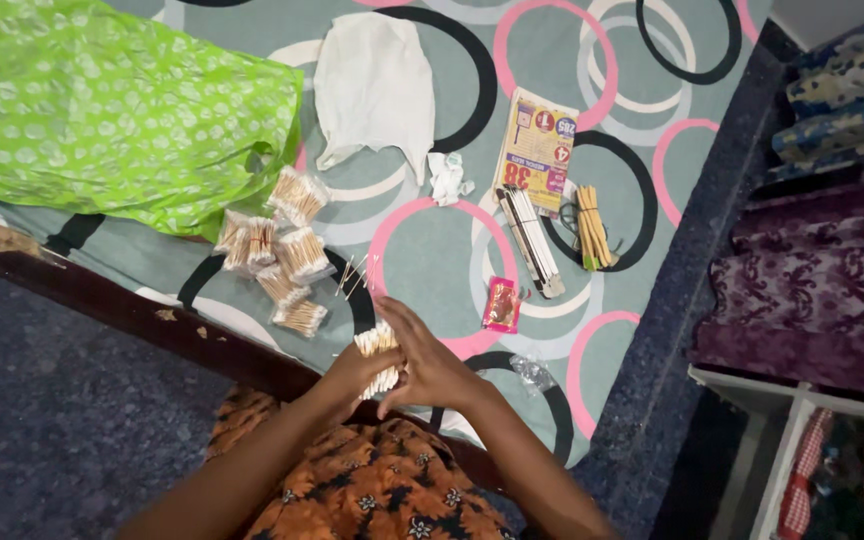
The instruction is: The person picks up groups of cotton swabs from a bed and places them into a white plastic bag.
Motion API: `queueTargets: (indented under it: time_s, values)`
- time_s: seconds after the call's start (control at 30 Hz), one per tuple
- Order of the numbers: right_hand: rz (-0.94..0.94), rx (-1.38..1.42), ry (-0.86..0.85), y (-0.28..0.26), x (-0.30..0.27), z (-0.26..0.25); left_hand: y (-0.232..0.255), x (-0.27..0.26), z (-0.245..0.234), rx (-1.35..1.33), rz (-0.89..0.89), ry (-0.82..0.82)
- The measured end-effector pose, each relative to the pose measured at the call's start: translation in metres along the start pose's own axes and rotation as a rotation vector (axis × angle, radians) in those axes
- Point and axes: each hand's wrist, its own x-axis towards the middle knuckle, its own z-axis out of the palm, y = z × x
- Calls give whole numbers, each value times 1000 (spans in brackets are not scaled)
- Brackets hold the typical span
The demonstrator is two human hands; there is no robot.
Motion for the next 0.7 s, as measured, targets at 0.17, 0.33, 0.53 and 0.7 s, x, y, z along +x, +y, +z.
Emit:
queueTargets:
  time_s: [0.17,0.33,0.53,0.7]
  values:
    - [74,-23,-98,9,5,29,3,-14,-14,-85,-85,53]
    - [130,61,-48,17,13,80,-25,-12,-42,-90,-248,210]
    - [223,351,273,53,27,94,-42,-20,-105,-7,-186,331]
    - [648,-60,293,144,15,150,-14,-11,-154,-35,-169,401]
